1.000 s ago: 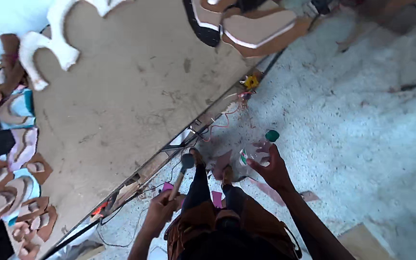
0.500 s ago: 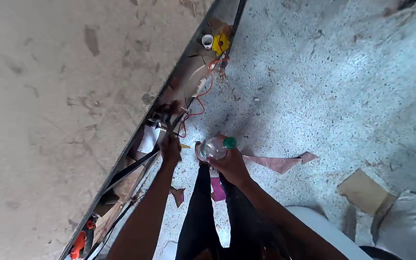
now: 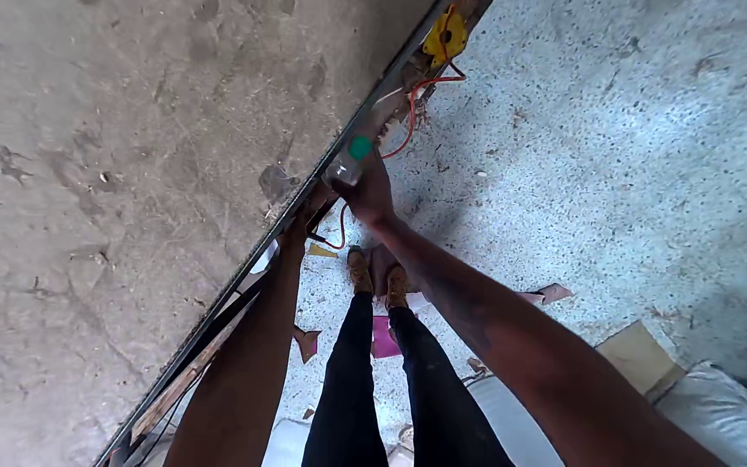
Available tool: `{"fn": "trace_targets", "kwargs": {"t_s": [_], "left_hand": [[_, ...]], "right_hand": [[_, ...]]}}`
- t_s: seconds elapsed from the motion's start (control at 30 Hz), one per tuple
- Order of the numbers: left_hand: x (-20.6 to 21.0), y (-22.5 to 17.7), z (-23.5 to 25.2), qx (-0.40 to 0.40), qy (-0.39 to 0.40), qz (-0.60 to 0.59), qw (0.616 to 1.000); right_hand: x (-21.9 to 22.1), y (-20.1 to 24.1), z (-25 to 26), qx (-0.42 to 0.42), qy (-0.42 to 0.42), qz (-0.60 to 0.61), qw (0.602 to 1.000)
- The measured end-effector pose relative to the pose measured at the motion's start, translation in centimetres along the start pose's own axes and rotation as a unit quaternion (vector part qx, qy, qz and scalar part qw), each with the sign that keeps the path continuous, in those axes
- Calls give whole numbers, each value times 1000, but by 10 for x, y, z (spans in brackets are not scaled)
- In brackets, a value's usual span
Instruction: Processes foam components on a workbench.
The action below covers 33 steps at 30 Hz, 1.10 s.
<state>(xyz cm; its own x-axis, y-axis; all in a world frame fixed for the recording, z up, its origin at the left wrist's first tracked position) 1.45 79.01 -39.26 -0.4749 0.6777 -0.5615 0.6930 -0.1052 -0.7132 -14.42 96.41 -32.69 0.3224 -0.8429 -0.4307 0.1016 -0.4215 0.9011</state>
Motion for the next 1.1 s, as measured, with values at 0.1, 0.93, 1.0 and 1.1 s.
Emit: {"fn": "trace_targets", "kwargs": {"t_s": [0.1,0.93,1.0,1.1], "left_hand": [[-18,-27,-18,2,-54,4,999],[-54,34,-105,-230,-4,-349,909],[-56,18,-161,-272,34,-377,885],[-68,-29,-266,-294,79,-341,889]], "right_hand": [[33,-4,33,-23,4,-38,999],[-60,69,-123,82,53,-1,995],[-86,84,-158,92,47,-23,994],[-133,83,-188,246,-3,-21,969]]}}
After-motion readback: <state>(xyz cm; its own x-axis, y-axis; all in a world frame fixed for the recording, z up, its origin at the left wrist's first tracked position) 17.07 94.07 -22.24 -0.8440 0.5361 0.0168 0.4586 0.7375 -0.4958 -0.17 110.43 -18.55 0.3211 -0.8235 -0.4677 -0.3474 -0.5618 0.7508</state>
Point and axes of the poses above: each hand's wrist, its own z-axis towards the middle knuckle, its own x-axis out of the palm, y = z × x, the point moved 5 cm from there along z, towards the middle knuckle, and after that the axes turned 5 degrees about z, right-handed, at the moved point
